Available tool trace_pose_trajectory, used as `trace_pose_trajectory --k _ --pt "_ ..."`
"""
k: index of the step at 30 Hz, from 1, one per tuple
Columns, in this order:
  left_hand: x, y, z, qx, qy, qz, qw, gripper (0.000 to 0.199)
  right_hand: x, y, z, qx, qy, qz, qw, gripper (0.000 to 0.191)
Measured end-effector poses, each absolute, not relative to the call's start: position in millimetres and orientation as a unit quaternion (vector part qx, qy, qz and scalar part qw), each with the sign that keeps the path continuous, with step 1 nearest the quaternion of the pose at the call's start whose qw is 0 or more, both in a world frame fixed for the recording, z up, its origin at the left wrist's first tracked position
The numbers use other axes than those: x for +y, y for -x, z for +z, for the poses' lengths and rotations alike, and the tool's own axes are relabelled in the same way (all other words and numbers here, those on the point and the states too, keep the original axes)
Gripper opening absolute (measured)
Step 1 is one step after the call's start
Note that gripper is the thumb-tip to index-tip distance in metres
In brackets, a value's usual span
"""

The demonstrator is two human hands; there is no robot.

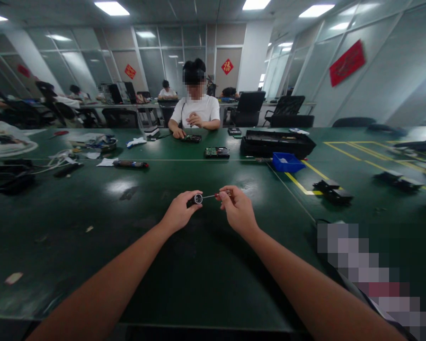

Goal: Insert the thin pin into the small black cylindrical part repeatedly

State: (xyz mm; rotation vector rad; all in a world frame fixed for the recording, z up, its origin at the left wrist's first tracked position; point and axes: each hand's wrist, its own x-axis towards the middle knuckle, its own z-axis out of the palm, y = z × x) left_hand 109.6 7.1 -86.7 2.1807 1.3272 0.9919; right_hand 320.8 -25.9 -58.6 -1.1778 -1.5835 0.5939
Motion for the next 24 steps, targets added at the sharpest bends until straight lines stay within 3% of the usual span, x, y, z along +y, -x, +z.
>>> trace_pose_trajectory --k 3,8,11,18,24 --pt "7.3 -109.2 -86.6 0.473 -0.785 0.349 0.197 0.039 -26.8 -321.9 -55.9 -0.665 0.506 0.232 0.497 0.025" --pt "6.9 -108.4 -85.5 0.471 -0.791 0.339 0.192 0.04 -27.0 -324.8 -52.2 -0.675 0.574 0.135 0.443 0.054" --pt "6.1 -108.0 -85.1 0.472 -0.794 0.333 0.188 0.04 -26.1 -324.9 -52.1 -0.684 0.579 0.111 0.429 0.059" --pt "4.6 -107.5 -83.2 0.47 -0.797 0.33 0.185 0.04 -27.2 -323.9 -53.0 -0.695 0.566 0.128 0.424 0.048" --pt "6.2 -107.6 -84.8 0.469 -0.796 0.34 0.177 0.039 -29.0 -323.1 -52.8 -0.722 0.505 0.175 0.438 0.012"
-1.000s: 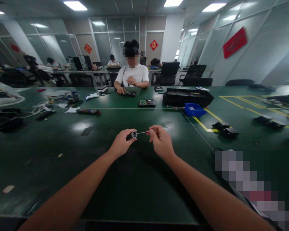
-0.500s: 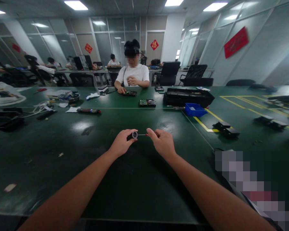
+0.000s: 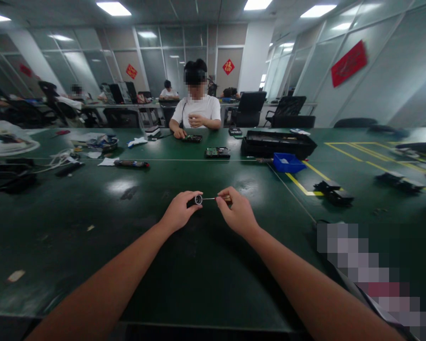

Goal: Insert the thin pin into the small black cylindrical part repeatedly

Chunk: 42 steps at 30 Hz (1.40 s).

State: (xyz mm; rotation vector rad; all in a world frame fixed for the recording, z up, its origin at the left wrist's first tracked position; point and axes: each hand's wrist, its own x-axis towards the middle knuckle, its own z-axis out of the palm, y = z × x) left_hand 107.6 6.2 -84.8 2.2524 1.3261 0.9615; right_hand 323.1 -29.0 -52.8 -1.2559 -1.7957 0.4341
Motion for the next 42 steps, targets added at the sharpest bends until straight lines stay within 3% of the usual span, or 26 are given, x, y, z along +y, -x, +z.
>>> trace_pose_trajectory --k 4,9,20,31,36,39,42 --pt "5.6 -107.5 -84.8 0.464 -0.803 0.329 0.177 0.039 -31.4 -321.9 -50.3 -0.732 0.498 0.211 0.415 0.013" --pt "5.2 -107.9 -83.6 0.459 -0.806 0.326 0.181 0.038 -29.4 -321.4 -49.0 -0.721 0.534 0.197 0.396 0.038" --pt "5.2 -107.6 -83.8 0.458 -0.799 0.341 0.19 0.038 -34.8 -319.0 -47.1 -0.735 0.496 0.211 0.412 0.026" --pt "5.1 -108.2 -83.3 0.458 -0.798 0.34 0.197 0.038 -31.3 -318.5 -53.3 -0.712 0.515 0.202 0.432 0.03" --pt "3.5 -108.2 -81.3 0.462 -0.796 0.341 0.193 0.038 -31.0 -318.2 -52.9 -0.703 0.511 0.223 0.443 0.021" --pt "2.8 -108.7 -81.3 0.46 -0.801 0.33 0.194 0.038 -30.4 -318.8 -52.2 -0.697 0.528 0.215 0.434 0.031" --pt "3.1 -109.2 -81.8 0.46 -0.801 0.33 0.196 0.038 -29.9 -319.5 -53.5 -0.688 0.526 0.216 0.451 0.027"
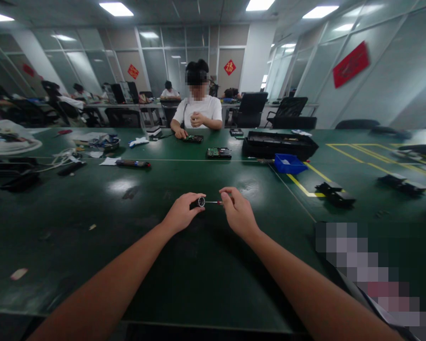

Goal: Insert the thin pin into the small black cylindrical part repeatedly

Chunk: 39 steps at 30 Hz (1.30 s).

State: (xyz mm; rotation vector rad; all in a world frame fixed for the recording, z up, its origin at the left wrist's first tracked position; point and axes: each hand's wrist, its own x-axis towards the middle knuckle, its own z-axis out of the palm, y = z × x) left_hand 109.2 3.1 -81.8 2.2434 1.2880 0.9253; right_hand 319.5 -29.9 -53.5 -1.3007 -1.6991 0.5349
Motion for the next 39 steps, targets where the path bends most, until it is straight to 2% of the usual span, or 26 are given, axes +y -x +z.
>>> trace_pose_trajectory --k 7,12,17,23,33,39 --pt "3.3 -108.5 -82.1 0.467 -0.797 0.331 0.192 0.038 -26.4 -321.0 -57.1 -0.676 0.5 0.247 0.482 0.023" --pt "4.0 -108.2 -82.7 0.466 -0.798 0.33 0.193 0.038 -26.6 -320.5 -53.9 -0.675 0.524 0.252 0.454 0.04" --pt "5.5 -108.5 -83.6 0.462 -0.797 0.336 0.195 0.038 -26.8 -319.1 -55.5 -0.67 0.516 0.252 0.471 0.029" --pt "4.4 -108.3 -83.3 0.459 -0.8 0.335 0.194 0.038 -26.0 -320.7 -58.3 -0.686 0.512 0.243 0.456 0.037" --pt "4.2 -109.0 -83.1 0.471 -0.793 0.333 0.196 0.039 -20.9 -322.0 -62.1 -0.651 0.486 0.293 0.504 0.021" --pt "3.9 -108.4 -83.3 0.471 -0.795 0.328 0.196 0.039 -21.9 -320.6 -61.5 -0.659 0.502 0.287 0.481 0.034"
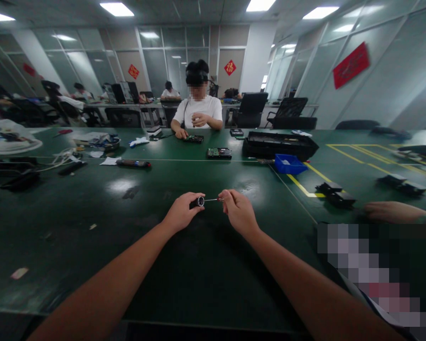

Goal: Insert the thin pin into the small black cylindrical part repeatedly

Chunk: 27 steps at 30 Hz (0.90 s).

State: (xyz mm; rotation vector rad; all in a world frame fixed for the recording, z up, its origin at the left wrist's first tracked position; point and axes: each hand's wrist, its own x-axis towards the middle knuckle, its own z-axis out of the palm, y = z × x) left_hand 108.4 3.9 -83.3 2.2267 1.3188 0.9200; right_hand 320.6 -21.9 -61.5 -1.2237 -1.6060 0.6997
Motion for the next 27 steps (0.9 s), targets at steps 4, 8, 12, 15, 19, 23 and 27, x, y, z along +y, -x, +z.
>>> trace_pose_trajectory --k 4,8,12,15,19,23,27 --pt "5.6 -108.0 -84.7 0.471 -0.792 0.338 0.192 0.039 -22.7 -320.7 -60.8 -0.651 0.504 0.289 0.488 0.025" --pt "6.5 -108.2 -85.0 0.463 -0.795 0.341 0.193 0.038 -22.1 -320.9 -62.3 -0.67 0.484 0.292 0.481 0.03" --pt "4.9 -108.5 -83.4 0.464 -0.795 0.338 0.197 0.038 -23.1 -319.9 -63.0 -0.67 0.504 0.267 0.474 0.033" --pt "3.5 -108.9 -82.3 0.469 -0.793 0.336 0.198 0.039 -24.1 -319.7 -62.7 -0.657 0.507 0.269 0.489 0.029" --pt "3.1 -109.8 -81.5 0.468 -0.794 0.332 0.202 0.039 -24.7 -320.3 -62.1 -0.658 0.501 0.282 0.486 0.029" --pt "3.6 -109.7 -81.4 0.469 -0.794 0.329 0.205 0.039 -23.0 -320.7 -63.3 -0.646 0.505 0.289 0.494 0.029" --pt "3.8 -110.1 -82.4 0.466 -0.795 0.329 0.206 0.039 -16.9 -319.5 -67.9 -0.595 0.482 0.335 0.549 0.027"
